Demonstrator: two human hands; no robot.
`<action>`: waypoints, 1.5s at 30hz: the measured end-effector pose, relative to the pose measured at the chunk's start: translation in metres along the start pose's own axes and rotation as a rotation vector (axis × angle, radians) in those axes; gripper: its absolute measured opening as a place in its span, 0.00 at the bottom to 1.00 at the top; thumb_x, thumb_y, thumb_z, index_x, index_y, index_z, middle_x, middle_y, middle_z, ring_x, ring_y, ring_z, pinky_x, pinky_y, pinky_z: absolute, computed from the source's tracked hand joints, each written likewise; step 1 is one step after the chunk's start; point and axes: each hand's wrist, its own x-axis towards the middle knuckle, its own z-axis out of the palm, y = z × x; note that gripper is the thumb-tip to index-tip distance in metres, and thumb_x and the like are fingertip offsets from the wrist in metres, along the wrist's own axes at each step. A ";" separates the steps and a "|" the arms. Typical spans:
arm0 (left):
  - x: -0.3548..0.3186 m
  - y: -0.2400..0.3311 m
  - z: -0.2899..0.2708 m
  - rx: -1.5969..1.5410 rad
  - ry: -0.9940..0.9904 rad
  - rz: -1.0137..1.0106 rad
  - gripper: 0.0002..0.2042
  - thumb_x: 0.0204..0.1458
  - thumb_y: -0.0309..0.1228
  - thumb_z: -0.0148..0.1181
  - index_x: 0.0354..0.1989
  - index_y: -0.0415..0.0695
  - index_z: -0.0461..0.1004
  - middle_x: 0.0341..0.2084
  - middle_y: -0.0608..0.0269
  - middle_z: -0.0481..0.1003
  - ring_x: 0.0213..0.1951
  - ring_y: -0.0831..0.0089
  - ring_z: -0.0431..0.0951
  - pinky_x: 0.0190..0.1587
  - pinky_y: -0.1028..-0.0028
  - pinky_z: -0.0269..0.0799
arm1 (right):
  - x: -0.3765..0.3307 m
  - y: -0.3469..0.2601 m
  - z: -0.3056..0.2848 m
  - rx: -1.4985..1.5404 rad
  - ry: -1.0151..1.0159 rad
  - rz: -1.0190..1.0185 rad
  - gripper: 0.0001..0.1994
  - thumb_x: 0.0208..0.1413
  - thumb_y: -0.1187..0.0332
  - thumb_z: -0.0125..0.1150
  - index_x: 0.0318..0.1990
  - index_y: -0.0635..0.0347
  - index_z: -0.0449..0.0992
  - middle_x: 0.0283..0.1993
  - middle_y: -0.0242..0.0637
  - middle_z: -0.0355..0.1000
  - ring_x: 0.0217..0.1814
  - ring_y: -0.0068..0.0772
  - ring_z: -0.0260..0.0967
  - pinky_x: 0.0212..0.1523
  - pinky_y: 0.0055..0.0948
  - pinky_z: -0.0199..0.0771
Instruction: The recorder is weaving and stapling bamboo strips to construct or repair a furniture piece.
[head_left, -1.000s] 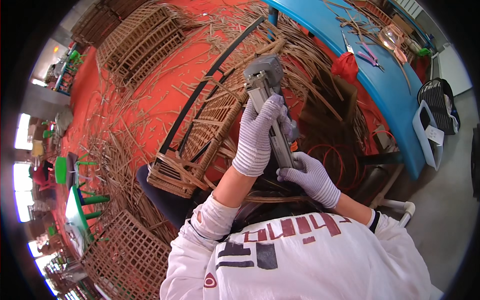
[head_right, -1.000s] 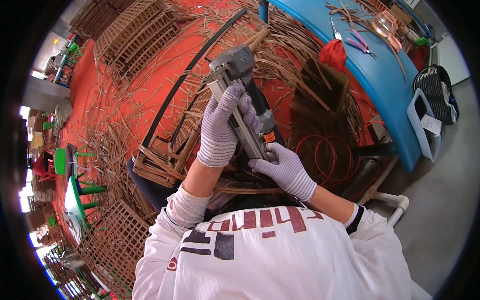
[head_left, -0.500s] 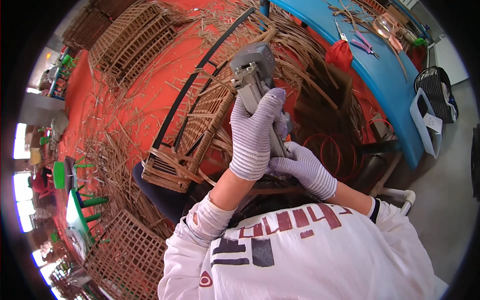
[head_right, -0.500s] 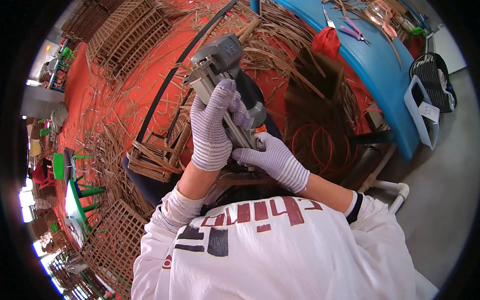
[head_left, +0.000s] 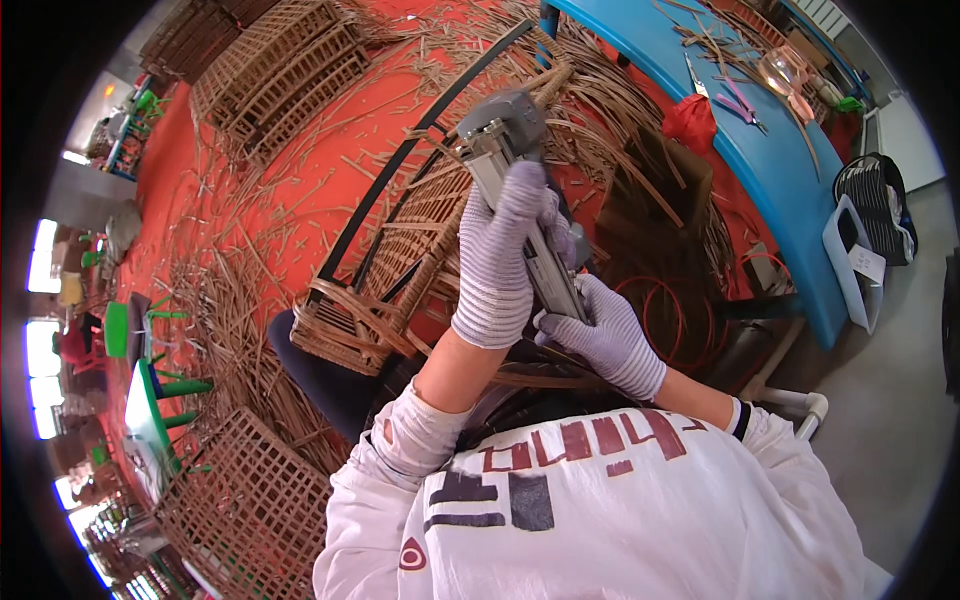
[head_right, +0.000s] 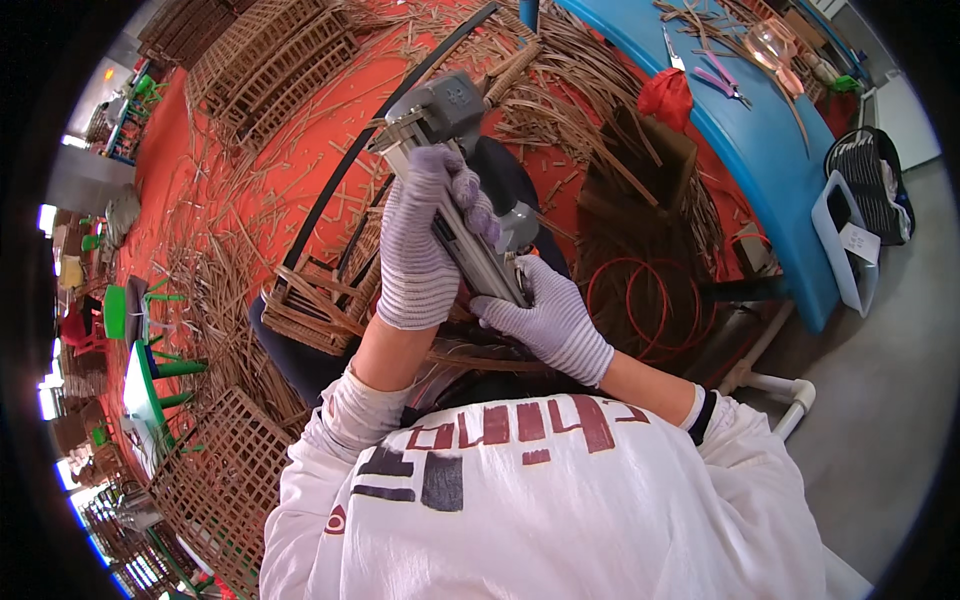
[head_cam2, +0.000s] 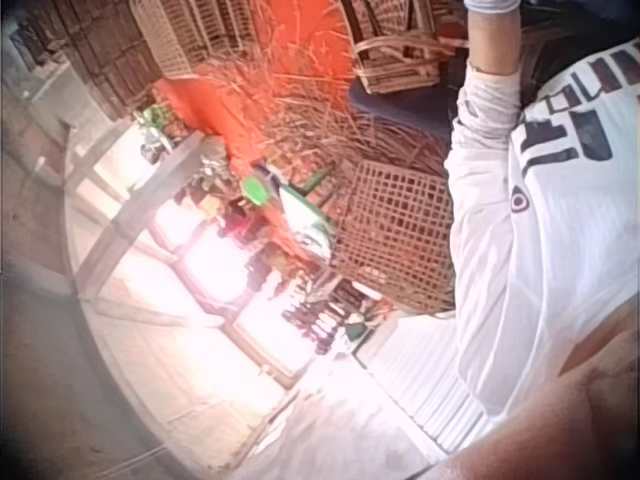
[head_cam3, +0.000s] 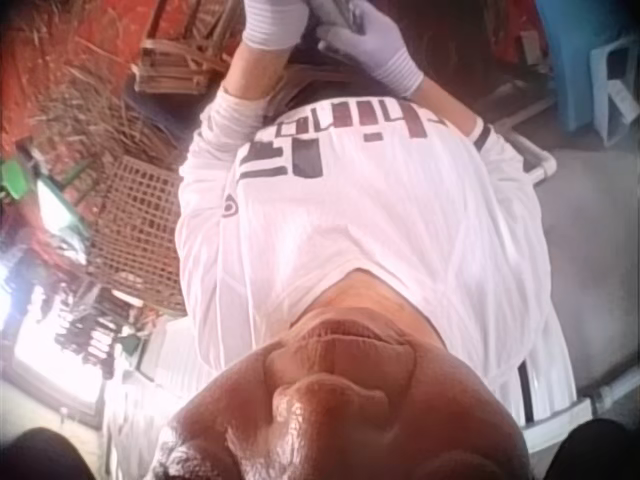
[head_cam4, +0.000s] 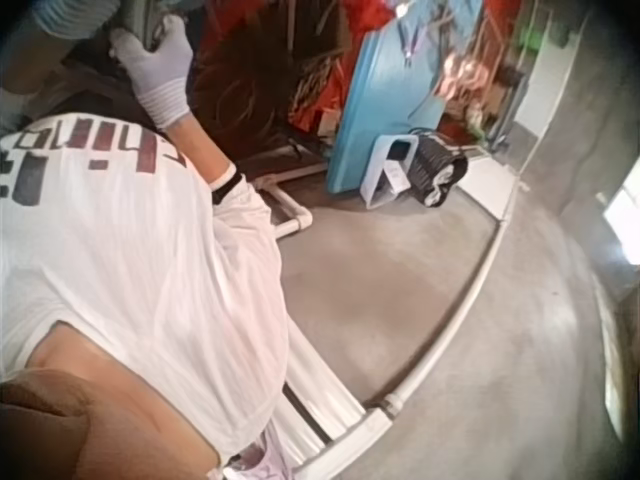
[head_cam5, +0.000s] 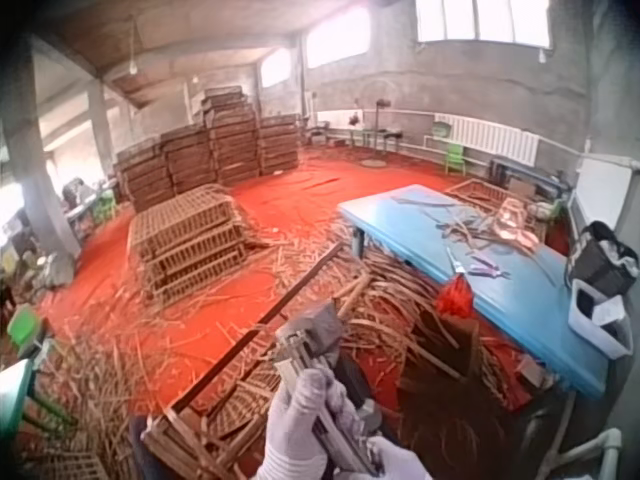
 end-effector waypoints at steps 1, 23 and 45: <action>0.001 -0.001 -0.003 -0.115 -0.041 -0.030 0.23 0.53 0.54 0.61 0.36 0.43 0.69 0.22 0.66 0.68 0.22 0.73 0.71 0.24 0.68 0.70 | -0.001 -0.003 0.000 0.056 -0.024 0.025 0.24 0.52 0.59 0.70 0.48 0.68 0.69 0.36 0.39 0.77 0.35 0.23 0.76 0.37 0.22 0.77; 0.021 -0.010 -0.039 -0.177 -0.215 -0.108 0.22 0.59 0.45 0.56 0.50 0.37 0.71 0.40 0.55 0.75 0.37 0.64 0.76 0.46 0.60 0.73 | -0.010 0.009 -0.012 0.204 -0.184 0.133 0.22 0.53 0.74 0.64 0.52 0.66 0.61 0.41 0.41 0.75 0.43 0.32 0.77 0.49 0.30 0.78; 0.026 -0.021 -0.025 -0.550 -0.292 -0.159 0.37 0.57 0.60 0.50 0.58 0.34 0.62 0.51 0.46 0.69 0.49 0.55 0.73 0.58 0.51 0.65 | -0.002 -0.040 -0.032 -0.829 0.343 -0.633 0.20 0.45 0.60 0.73 0.41 0.59 0.71 0.33 0.41 0.70 0.32 0.46 0.72 0.32 0.37 0.73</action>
